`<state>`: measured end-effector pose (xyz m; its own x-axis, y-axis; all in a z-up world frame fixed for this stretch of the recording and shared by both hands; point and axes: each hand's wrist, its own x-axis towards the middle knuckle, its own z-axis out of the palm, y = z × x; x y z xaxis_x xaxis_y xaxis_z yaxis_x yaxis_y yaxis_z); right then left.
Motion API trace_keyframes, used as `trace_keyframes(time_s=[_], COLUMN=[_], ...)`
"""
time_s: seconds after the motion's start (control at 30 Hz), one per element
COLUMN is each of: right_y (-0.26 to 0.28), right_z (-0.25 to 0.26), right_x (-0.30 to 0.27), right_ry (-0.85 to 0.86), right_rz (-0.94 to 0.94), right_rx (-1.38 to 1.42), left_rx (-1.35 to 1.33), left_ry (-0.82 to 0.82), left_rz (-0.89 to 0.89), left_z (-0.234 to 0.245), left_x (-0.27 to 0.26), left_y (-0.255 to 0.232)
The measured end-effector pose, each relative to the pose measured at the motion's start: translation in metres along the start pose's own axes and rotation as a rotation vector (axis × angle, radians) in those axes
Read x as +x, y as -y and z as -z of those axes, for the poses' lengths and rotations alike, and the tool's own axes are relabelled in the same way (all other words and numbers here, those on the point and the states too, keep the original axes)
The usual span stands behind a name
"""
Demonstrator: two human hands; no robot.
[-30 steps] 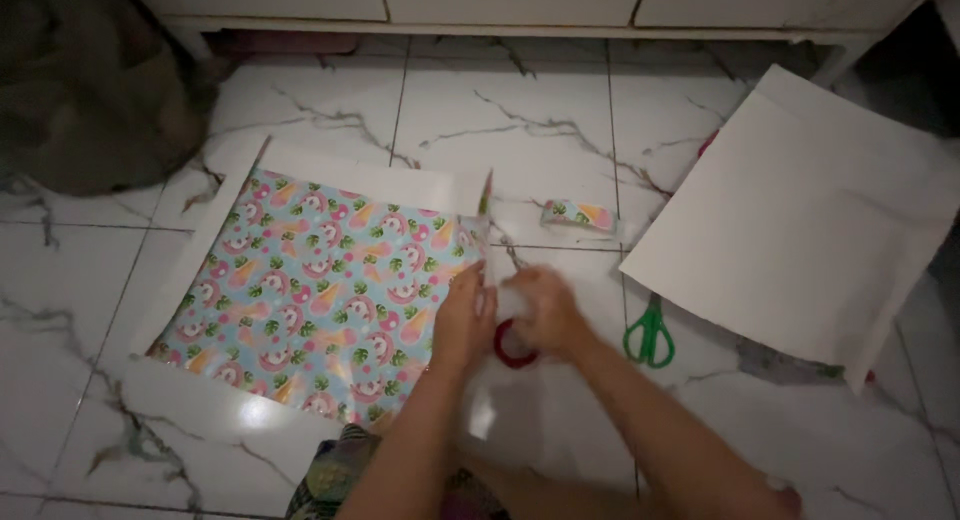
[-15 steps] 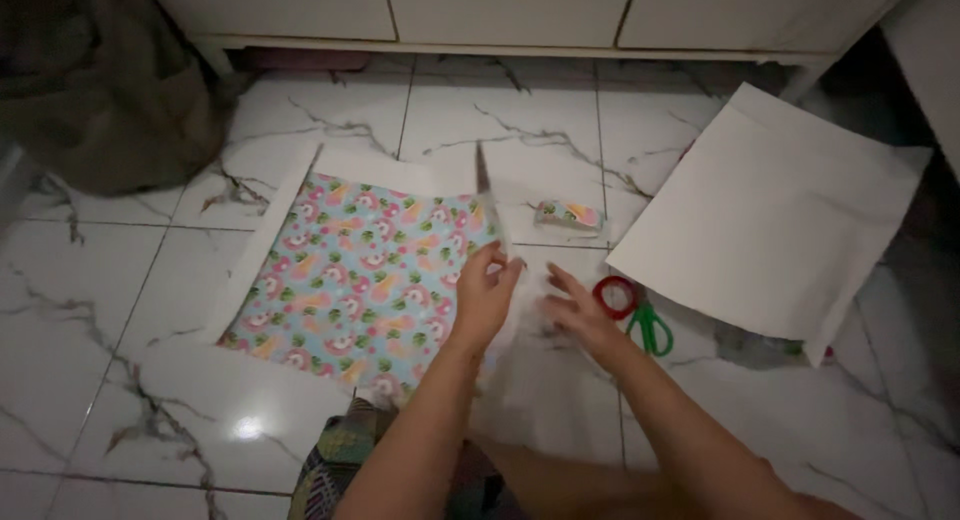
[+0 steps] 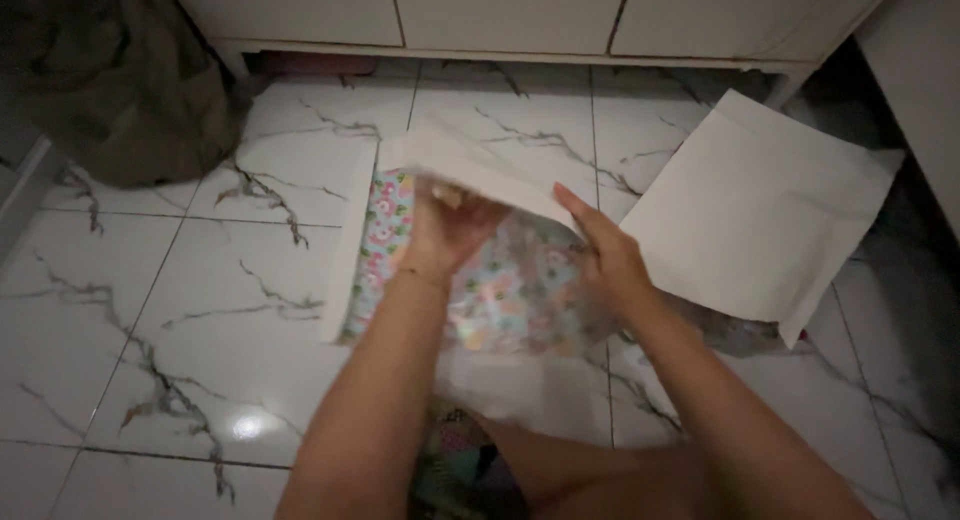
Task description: The person finishes tying a red ribbon on a small gift, then wraps a larger pink box using white tissue paper and patterned wrapping paper. They fold the paper around the box, secure it with clear tape, and trim excess paper with scissors.
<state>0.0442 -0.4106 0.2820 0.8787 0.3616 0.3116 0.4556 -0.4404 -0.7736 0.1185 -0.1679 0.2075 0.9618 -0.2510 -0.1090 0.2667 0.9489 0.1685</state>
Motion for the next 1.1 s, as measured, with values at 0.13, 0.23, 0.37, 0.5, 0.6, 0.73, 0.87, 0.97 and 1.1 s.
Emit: trace_keyframes(time_s=[0.13, 0.23, 0.37, 0.5, 0.6, 0.73, 0.87, 0.97, 1.1], right_y=[0.036, 0.058, 0.077, 0.079, 0.063, 0.035, 0.015, 0.010, 0.014], right_z=[0.021, 0.030, 0.036, 0.031, 0.017, -0.012, -0.027, -0.031, -0.030], right_x=[0.005, 0.004, 0.005, -0.004, -0.014, -0.042, -0.066, -0.069, -0.062], right_ry=[-0.072, -0.140, -0.259, -0.335, -0.317, -0.136, 0.148, 0.341, 0.684], right_rz=[0.437, 0.625, 0.749, 0.747, 0.761, 0.663, 0.543, 0.445, 0.181], right_rx=[-0.479, -0.604, -0.771, -0.842, -0.865, -0.811, -0.734, -0.595, -0.523], left_rx=[0.171, 0.412, 0.659, 0.757, 0.933, 1.133, 1.364, 1.532, 1.485], left_ry=[0.263, 0.217, 0.136, 0.229, -0.064, -0.381, -0.741, -1.005, -0.962], left_rz=[-0.082, -0.194, -0.243, -0.211, -0.218, -0.099, -0.068, -0.118, -0.073], left_z=[-0.033, -0.079, -0.138, -0.160, -0.145, -0.102, -0.069, -0.054, -0.042], left_x=[-0.007, -0.030, -0.065, -0.105, -0.126, -0.154, -0.191, -0.212, -0.229], left_y=[-0.055, -0.089, -0.096, -0.108, -0.119, -0.126, -0.115, -0.102, -0.098])
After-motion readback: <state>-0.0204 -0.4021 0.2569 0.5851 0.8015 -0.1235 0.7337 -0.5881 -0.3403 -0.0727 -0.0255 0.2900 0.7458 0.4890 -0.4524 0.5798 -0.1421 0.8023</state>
